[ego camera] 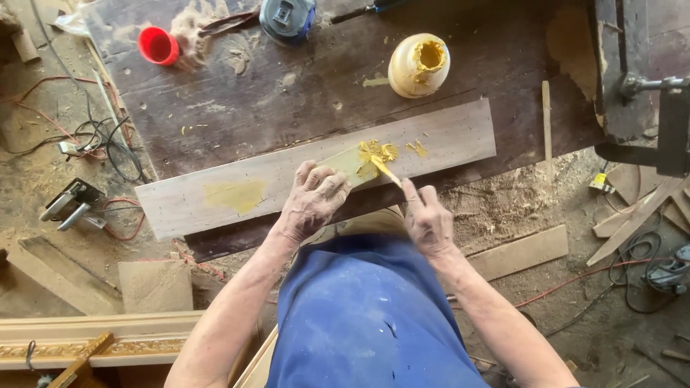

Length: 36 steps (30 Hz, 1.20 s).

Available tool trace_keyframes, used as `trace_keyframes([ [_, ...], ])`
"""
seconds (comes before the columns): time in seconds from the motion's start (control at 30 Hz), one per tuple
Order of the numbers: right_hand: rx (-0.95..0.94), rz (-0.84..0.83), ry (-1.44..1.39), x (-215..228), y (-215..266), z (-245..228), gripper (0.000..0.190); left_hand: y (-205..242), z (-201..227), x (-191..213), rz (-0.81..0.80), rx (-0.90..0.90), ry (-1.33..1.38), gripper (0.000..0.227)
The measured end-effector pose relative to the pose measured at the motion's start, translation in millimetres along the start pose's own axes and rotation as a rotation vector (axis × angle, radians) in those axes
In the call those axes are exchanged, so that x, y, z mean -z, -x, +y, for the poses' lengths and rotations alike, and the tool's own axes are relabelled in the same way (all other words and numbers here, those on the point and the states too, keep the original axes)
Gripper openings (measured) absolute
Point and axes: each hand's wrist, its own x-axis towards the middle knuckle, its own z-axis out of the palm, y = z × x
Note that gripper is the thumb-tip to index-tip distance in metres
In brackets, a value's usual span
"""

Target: Applying and spreading wood filler onto a wooden plank using a small wooden block as an applicator.

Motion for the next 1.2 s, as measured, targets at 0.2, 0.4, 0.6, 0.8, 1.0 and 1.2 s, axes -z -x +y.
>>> trace_keyframes([
  [0.2,0.085,0.085,-0.108,-10,2,-6,0.045,6,-1,-2,0.016,0.021,0.044,0.014],
  [0.4,0.015,-0.01,-0.024,-14,-13,-9,0.053,-3,0,3,0.047,-0.005,0.027,0.014],
  [0.6,-0.059,0.031,-0.09,-7,-32,-9,0.047,-1,-1,2,0.062,-0.013,0.021,0.013],
  [0.8,-0.378,-0.053,-0.696,5,-9,-9,0.029,13,3,12,0.032,0.054,0.105,0.018],
  [1.0,-1.282,-0.296,-1.195,38,-38,-6,0.017,34,6,9,0.058,0.182,0.2,0.018],
  [1.2,-1.307,-0.294,-1.09,106,-56,-20,0.019,10,15,38,0.148,0.388,0.402,0.025],
])
